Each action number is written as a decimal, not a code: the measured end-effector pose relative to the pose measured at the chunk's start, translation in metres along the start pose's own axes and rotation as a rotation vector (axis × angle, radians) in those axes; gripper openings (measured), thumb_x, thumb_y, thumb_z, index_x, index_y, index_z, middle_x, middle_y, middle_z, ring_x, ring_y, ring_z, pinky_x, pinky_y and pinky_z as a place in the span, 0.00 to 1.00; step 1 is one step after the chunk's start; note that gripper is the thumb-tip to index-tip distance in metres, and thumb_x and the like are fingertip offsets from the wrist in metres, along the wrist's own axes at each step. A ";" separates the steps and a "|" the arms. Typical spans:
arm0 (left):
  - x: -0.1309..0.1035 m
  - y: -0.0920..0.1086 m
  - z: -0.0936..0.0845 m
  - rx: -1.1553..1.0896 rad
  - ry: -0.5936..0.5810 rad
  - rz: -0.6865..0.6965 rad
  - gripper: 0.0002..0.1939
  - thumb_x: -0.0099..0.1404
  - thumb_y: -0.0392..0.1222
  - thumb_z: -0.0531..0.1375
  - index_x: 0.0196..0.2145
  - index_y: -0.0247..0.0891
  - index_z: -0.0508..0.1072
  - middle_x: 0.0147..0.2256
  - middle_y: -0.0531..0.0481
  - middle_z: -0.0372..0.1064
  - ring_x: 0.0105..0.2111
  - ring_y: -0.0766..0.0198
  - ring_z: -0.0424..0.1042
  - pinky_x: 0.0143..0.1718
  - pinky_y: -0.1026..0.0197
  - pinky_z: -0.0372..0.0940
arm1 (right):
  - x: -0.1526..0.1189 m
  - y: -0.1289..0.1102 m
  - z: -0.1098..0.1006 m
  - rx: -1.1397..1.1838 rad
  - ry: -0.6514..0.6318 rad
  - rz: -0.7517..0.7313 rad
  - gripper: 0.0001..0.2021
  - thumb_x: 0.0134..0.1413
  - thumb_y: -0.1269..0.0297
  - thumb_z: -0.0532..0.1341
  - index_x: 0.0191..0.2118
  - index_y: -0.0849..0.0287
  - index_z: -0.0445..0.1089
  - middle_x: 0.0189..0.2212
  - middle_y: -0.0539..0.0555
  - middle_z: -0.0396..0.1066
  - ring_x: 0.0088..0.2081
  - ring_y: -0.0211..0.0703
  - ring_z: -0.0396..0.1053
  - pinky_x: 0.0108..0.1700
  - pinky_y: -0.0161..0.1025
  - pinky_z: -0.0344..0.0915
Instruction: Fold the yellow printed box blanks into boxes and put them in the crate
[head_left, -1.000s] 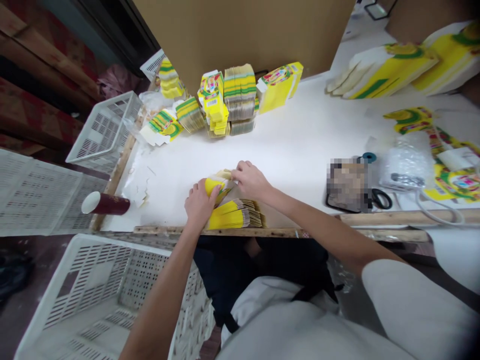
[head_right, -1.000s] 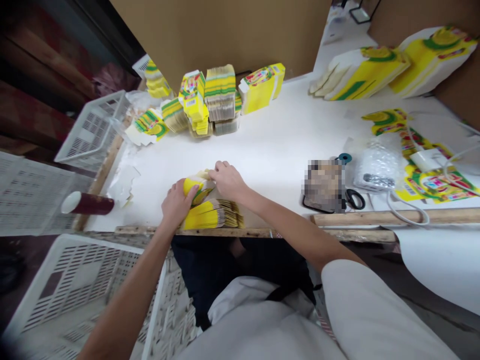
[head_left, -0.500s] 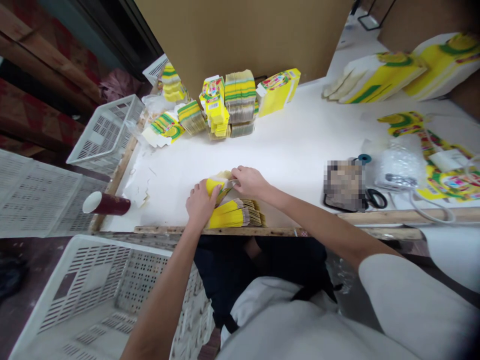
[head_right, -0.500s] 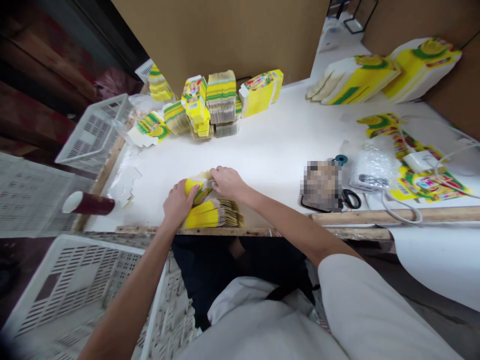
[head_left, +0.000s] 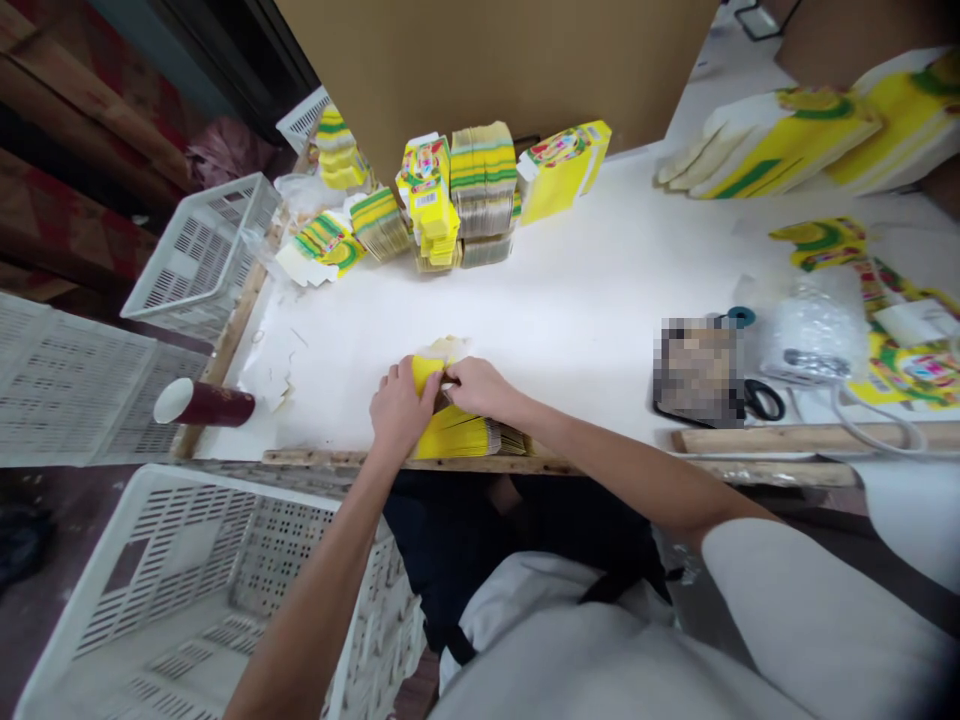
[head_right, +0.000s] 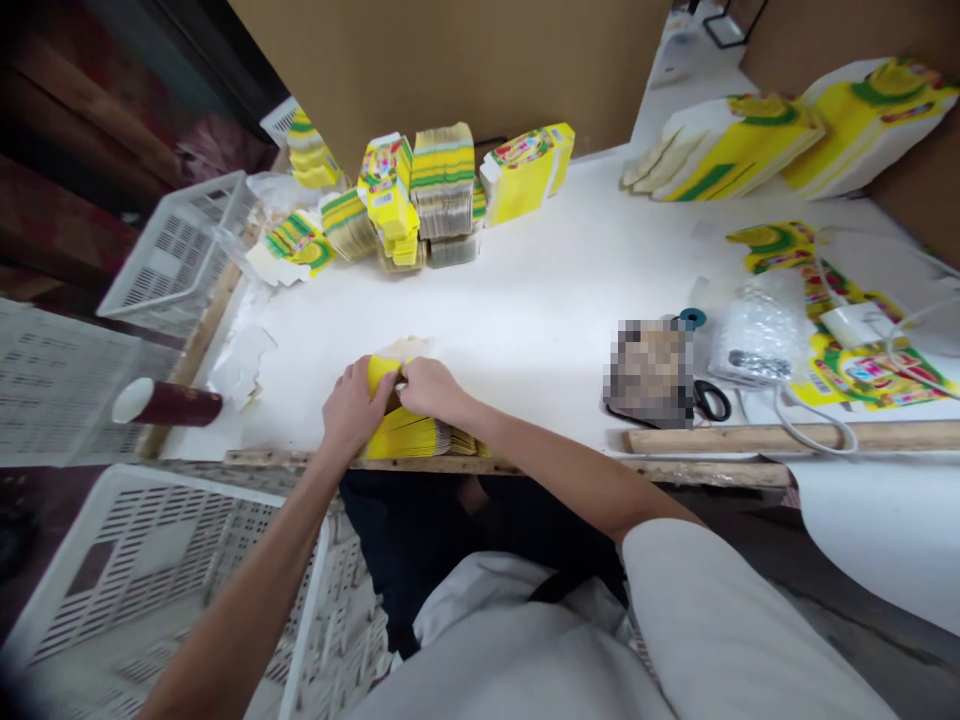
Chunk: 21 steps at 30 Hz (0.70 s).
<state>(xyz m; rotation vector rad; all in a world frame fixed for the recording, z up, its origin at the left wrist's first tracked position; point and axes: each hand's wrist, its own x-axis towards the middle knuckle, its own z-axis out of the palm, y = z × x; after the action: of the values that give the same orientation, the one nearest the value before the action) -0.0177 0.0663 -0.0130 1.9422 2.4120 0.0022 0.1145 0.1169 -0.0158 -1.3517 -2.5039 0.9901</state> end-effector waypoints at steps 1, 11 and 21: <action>0.000 0.000 0.000 0.000 -0.002 -0.006 0.24 0.67 0.55 0.45 0.53 0.37 0.59 0.46 0.39 0.67 0.47 0.49 0.67 0.41 0.53 0.63 | 0.001 0.000 -0.001 -0.002 -0.003 0.002 0.11 0.54 0.65 0.55 0.34 0.60 0.75 0.31 0.54 0.76 0.31 0.39 0.70 0.30 0.32 0.59; 0.006 0.000 -0.004 -0.016 -0.072 -0.089 0.25 0.66 0.59 0.42 0.51 0.42 0.61 0.47 0.41 0.67 0.47 0.48 0.67 0.40 0.51 0.64 | 0.000 0.035 -0.023 -0.078 0.009 -0.061 0.16 0.53 0.72 0.52 0.43 0.60 0.75 0.40 0.57 0.76 0.41 0.45 0.70 0.40 0.37 0.60; 0.005 0.003 -0.005 -0.009 -0.062 -0.081 0.25 0.66 0.58 0.43 0.51 0.41 0.62 0.47 0.40 0.68 0.48 0.49 0.67 0.42 0.51 0.64 | -0.016 0.056 -0.039 -0.016 -0.124 -0.265 0.18 0.51 0.73 0.57 0.47 0.54 0.74 0.38 0.49 0.76 0.36 0.36 0.70 0.39 0.31 0.61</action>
<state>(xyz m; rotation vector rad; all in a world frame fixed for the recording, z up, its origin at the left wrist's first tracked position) -0.0165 0.0719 -0.0076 1.8116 2.4440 -0.0484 0.1792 0.1452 -0.0161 -0.9546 -2.6955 1.0252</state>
